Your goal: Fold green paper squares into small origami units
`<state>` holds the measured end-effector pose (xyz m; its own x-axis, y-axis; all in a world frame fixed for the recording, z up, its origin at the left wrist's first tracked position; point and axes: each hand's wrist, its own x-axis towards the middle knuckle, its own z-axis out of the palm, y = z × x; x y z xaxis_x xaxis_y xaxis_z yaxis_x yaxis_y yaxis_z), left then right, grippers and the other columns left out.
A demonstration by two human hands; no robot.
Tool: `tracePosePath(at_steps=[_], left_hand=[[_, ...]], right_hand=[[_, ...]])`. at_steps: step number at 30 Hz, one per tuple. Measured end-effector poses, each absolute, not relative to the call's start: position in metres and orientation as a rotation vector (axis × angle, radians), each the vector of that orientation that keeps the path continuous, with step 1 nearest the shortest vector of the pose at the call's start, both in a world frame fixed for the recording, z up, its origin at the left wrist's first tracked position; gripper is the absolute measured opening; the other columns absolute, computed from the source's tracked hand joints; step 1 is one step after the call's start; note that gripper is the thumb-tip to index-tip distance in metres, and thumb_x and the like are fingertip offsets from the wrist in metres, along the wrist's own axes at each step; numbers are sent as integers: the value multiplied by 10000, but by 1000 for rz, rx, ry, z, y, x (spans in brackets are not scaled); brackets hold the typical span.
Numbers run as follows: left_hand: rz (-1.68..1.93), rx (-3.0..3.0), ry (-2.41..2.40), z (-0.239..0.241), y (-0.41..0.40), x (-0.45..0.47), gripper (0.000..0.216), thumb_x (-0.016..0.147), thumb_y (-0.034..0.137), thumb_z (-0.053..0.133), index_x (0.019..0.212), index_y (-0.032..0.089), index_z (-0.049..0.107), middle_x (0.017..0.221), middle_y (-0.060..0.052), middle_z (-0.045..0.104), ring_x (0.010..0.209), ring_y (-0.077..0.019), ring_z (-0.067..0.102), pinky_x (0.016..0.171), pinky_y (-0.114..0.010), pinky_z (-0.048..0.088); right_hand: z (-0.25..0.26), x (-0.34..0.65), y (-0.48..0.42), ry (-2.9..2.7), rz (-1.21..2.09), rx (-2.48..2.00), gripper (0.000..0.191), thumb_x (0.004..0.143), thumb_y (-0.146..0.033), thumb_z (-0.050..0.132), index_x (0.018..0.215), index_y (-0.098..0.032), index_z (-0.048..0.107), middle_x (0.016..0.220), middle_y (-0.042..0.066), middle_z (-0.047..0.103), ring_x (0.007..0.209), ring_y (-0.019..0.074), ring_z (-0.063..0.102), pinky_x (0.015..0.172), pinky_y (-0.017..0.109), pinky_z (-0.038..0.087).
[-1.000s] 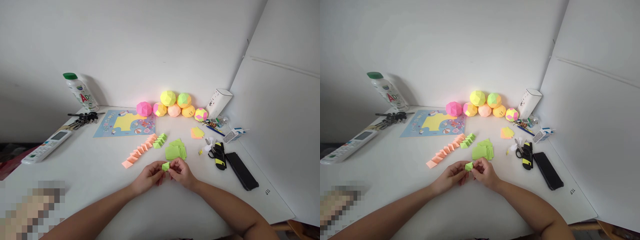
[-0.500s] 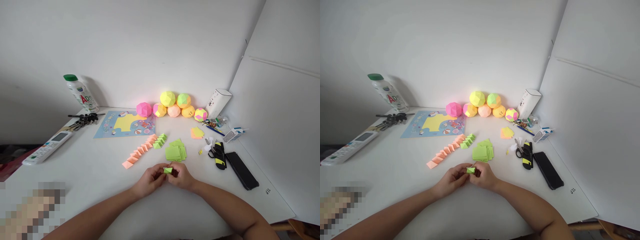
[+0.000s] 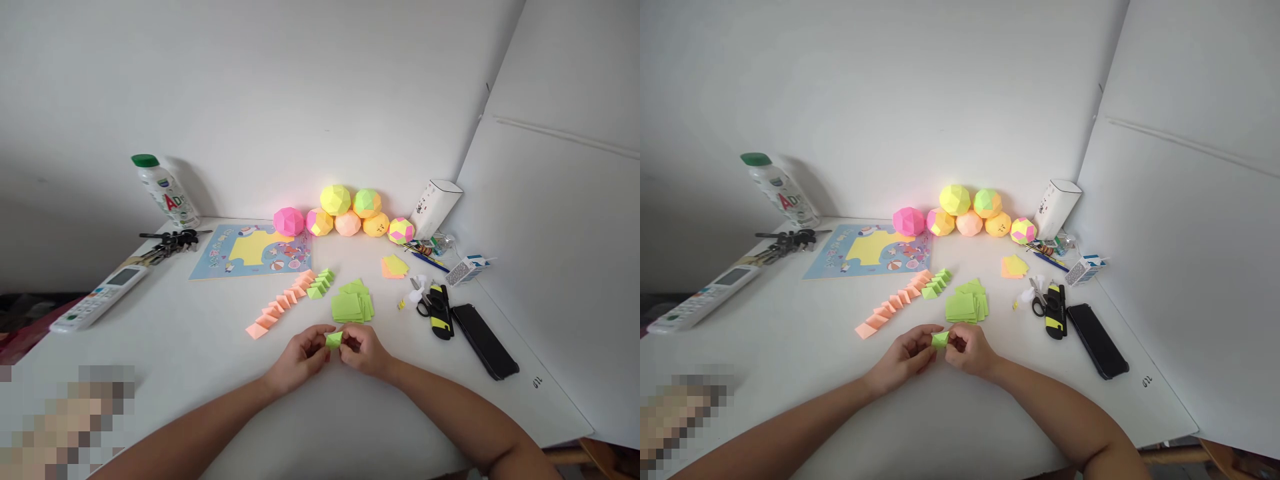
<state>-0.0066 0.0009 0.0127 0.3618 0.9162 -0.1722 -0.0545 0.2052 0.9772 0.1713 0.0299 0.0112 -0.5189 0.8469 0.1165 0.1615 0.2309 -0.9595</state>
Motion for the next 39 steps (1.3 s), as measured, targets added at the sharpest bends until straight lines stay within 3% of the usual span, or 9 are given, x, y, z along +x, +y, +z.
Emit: tracePosePath(at_steps=[4, 8, 11, 15, 20, 25, 29, 34, 39], left_hand=[[843, 1142, 966, 12, 1, -7, 390, 758, 324, 593, 1099, 164, 494, 583, 86, 362, 497, -82, 428, 477, -225, 323], [835, 1156, 961, 12, 1, -7, 396, 753, 305, 593, 1107, 165, 482, 588, 92, 343, 489, -77, 417, 476, -224, 319], [812, 1159, 953, 13, 2, -9, 385, 767, 308, 578, 1110, 167, 475, 576, 94, 340, 482, -75, 403, 472, -219, 305], [804, 1143, 952, 16, 3, -11, 360, 805, 361, 535, 1100, 165, 468, 546, 91, 373, 465, -77, 372, 456, -212, 268], [801, 1127, 947, 20, 6, -11, 416, 825, 479, 504, 1094, 163, 475, 562, 69, 454, 447, -76, 365, 456, -218, 279], [798, 1175, 926, 16, 7, -11, 388, 843, 532, 461, 911, 159, 543, 582, 50, 476, 472, -84, 424, 504, -235, 341], [813, 1202, 929, 15, 8, -12, 379, 849, 530, 458, 796, 160, 520, 595, 40, 508, 459, -75, 431, 504, -230, 347], [808, 1171, 917, 17, 9, -12, 386, 818, 546, 503, 776, 163, 478, 631, 34, 529, 449, -67, 454, 478, -218, 344], [811, 1110, 901, 15, 10, -11, 376, 814, 548, 506, 827, 180, 432, 598, 49, 534, 410, -66, 456, 439, -208, 336]], right_hand=[[10, 172, 31, -1833, 1379, -920, 64, 673, -135, 518, 649, -171, 471, 583, -22, 495, 490, 96, 453, 473, 225, 377], [4, 174, 29, -1788, 1412, -929, 124, 734, -177, 560, 846, -166, 506, 604, -28, 514, 512, 105, 494, 490, 228, 410], [2, 175, 27, -1752, 1366, -878, 226, 788, -182, 529, 1002, -192, 453, 789, 11, 560, 534, 87, 517, 492, 218, 426], [3, 177, 26, -1933, 1128, -723, 190, 824, -161, 473, 1004, -201, 522, 974, 87, 557, 590, 96, 531, 508, 233, 449], [1, 177, 29, -2039, 932, -714, 176, 861, -202, 466, 944, -190, 621, 952, 105, 591, 626, 119, 553, 534, 249, 476], [1, 177, 30, -1949, 1032, -808, 180, 876, -265, 494, 986, -190, 615, 722, 39, 607, 495, 110, 547, 493, 248, 472], [-1, 178, 30, -1921, 1107, -839, 207, 877, -301, 501, 1002, -190, 624, 694, 35, 614, 480, 111, 547, 478, 247, 479], [-3, 178, 29, -1844, 1216, -857, 270, 865, -350, 516, 1044, -169, 606, 698, 28, 613, 476, 100, 541, 460, 233, 486], [2, 177, 28, -1802, 1301, -870, 220, 852, -359, 532, 923, -161, 594, 690, 13, 595, 481, 94, 538, 464, 226, 470]])
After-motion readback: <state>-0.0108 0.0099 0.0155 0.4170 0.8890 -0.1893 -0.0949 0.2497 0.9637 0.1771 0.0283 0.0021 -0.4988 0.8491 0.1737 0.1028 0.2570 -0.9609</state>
